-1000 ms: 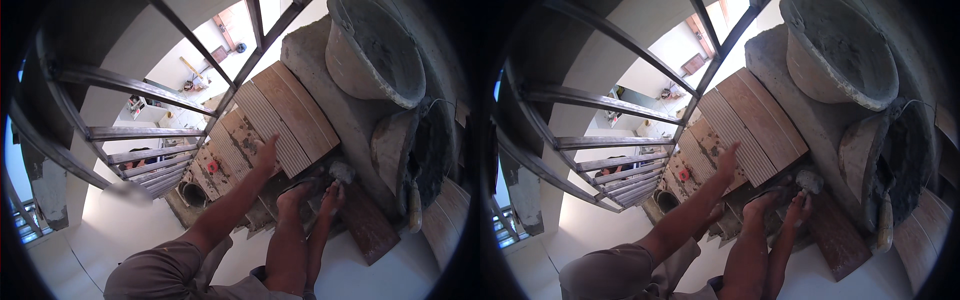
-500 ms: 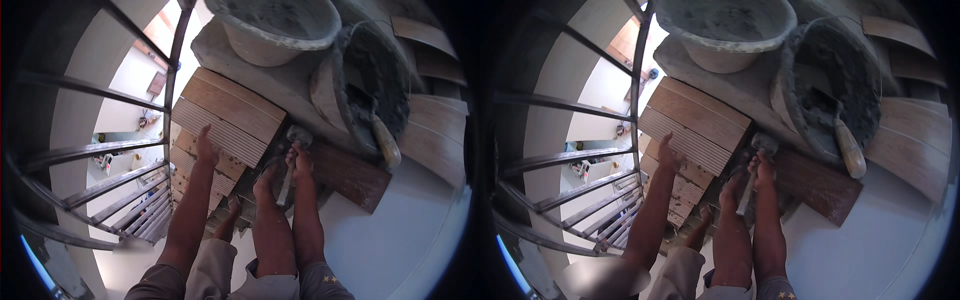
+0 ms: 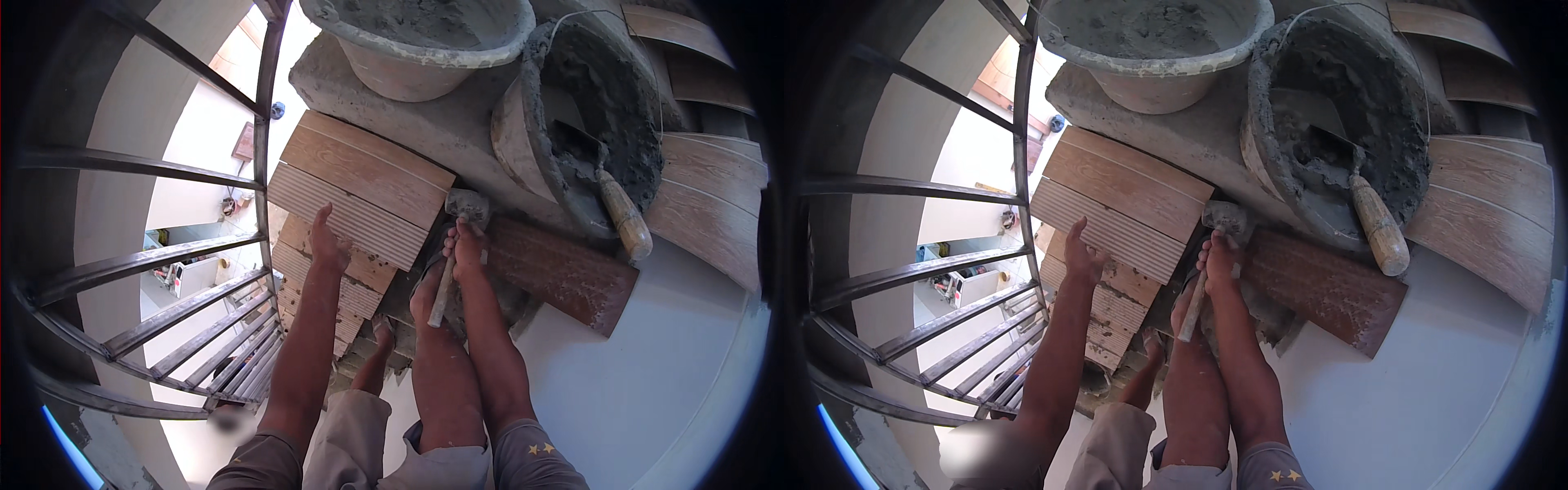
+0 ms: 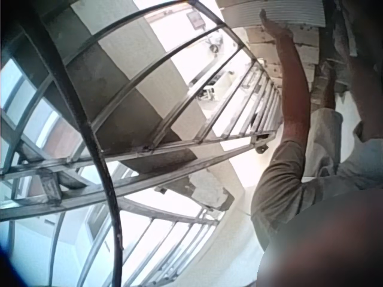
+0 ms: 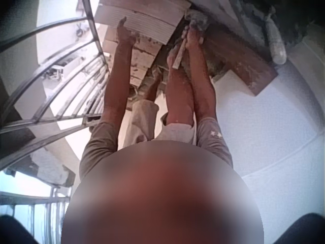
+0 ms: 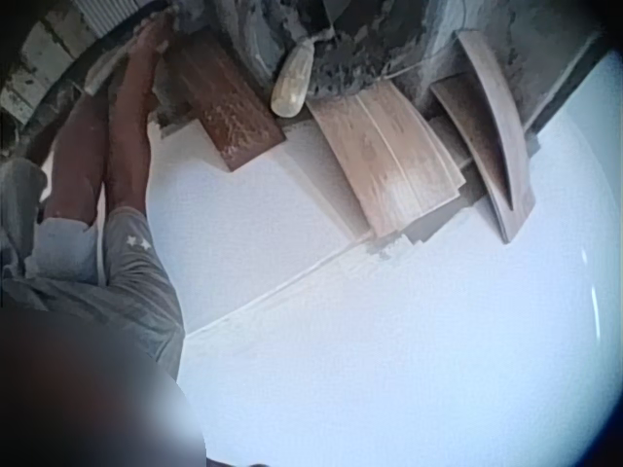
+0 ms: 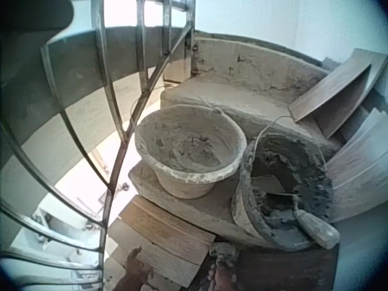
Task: Applying mortar and placing wooden-textured tiles onto concrete stairs.
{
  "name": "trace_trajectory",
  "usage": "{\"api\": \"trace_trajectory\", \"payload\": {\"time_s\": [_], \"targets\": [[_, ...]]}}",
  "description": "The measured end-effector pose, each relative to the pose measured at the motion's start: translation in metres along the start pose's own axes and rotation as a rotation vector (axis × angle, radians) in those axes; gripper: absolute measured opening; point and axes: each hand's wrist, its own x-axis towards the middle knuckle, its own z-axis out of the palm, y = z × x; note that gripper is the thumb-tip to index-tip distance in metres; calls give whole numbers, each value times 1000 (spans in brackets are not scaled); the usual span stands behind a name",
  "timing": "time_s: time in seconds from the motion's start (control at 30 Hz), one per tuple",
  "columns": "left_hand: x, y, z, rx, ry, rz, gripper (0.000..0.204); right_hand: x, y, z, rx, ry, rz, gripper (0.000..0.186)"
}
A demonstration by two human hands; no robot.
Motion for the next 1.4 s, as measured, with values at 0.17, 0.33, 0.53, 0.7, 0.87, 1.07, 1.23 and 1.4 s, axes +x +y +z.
{"api": "trace_trajectory", "payload": {"time_s": [0.17,0.33,0.53,0.7,0.87,1.07,1.23,1.4], "targets": [[-12,4,20,10,51,-19,66,5,-1,-1,-4,41,6,18],[-1,-13,-10,-7,5,-4,76,6,4,8,15,8,9,19],[-49,-50,18,-54,-135,-181,91,27,-4,-9,42,36,24,16],[-48,-41,19,-74,-148,-189,97,24,-4,4,3,56,2,20],[-35,-46,16,90,-36,61,97,24,-5,2,17,33,15,20],[-1,-16,46,1412,162,1010,110,22,-5,7,46,56,-5,16],[39,16,56,1840,35,1034,119,19,2,15,43,52,-52,18],[51,10,54,1866,49,1011,127,5,-3,13,-25,57,-85,23]]}}
